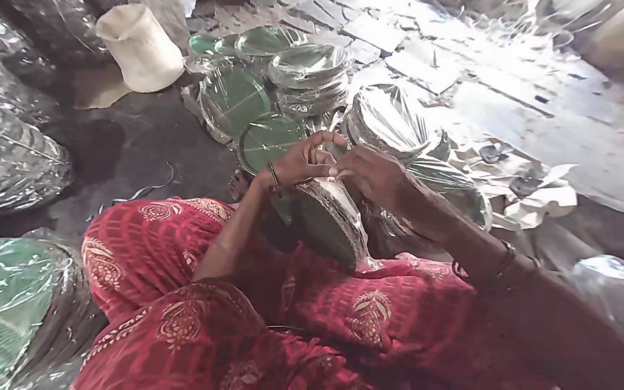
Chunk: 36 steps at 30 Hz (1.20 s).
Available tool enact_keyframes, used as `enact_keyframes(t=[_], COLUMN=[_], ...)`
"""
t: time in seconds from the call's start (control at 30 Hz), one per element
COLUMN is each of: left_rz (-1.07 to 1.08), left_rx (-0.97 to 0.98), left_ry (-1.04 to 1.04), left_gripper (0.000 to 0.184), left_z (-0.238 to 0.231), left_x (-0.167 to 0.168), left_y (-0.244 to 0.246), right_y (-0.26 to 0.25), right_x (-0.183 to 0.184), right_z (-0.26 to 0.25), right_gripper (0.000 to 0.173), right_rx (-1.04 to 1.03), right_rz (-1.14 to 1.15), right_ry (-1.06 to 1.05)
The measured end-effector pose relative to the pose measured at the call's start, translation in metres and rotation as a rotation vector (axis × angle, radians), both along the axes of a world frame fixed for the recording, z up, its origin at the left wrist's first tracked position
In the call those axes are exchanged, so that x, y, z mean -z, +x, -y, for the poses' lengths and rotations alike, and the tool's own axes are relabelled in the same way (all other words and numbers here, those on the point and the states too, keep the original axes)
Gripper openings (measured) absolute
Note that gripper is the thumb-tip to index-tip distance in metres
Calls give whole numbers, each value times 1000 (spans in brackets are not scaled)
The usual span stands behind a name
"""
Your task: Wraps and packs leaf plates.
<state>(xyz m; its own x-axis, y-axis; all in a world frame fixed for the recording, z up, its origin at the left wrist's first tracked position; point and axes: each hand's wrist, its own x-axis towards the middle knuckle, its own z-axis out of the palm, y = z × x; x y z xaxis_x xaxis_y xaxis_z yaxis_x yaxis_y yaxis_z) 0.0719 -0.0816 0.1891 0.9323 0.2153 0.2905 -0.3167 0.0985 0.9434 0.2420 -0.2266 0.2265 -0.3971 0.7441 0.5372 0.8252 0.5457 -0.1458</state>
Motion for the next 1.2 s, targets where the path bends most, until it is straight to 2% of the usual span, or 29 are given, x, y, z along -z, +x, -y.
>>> enact_keyframes(t=[0.1,0.17,0.23,0.3,0.37,0.5,0.63,0.77,0.87,0.93,1.0,1.1,1.2], left_rz=[10,14,1,-55,-175,-274,-271,-121,-85,-113,-174,-223,-154], left_rx=[-82,-150,-218,-306,-381,-590,-717,-755,-805,-785,-735,-610,-420], left_ry=[201,439,587,656,652,662,711,715,701,631,540,449,375], left_gripper=[52,58,67,76,78,55,30,26,25,27,28,27,26], left_z=[-1,-3,2,11,23,34,30,29,30,32,29,13,1], left_x=[-2,-5,-5,4,10,25,41,52,49,44,37,37,31], left_y=[2,4,10,23,31,41,41,43,44,42,39,35,26], right_y=[1,3,7,7,0,6,8,1,-1,-2,-3,1,14], right_x=[-13,-13,-5,0,-4,1,2,2,-1,-2,-7,-11,4], right_z=[2,1,-2,-6,-11,-16,-19,-17,-15,-12,-10,-10,-11], right_gripper=[17,17,18,20,31,41,45,35,33,30,28,33,40], right_rx=[151,328,450,535,646,656,692,649,592,535,469,404,234], right_rz=[182,243,253,219,136,-113,-606,-1117,-1268,-1242,-1114,-613,-177], right_ry=[-90,-197,-239,-307,-492,-671,-865,-868,-847,-823,-789,-678,-293])
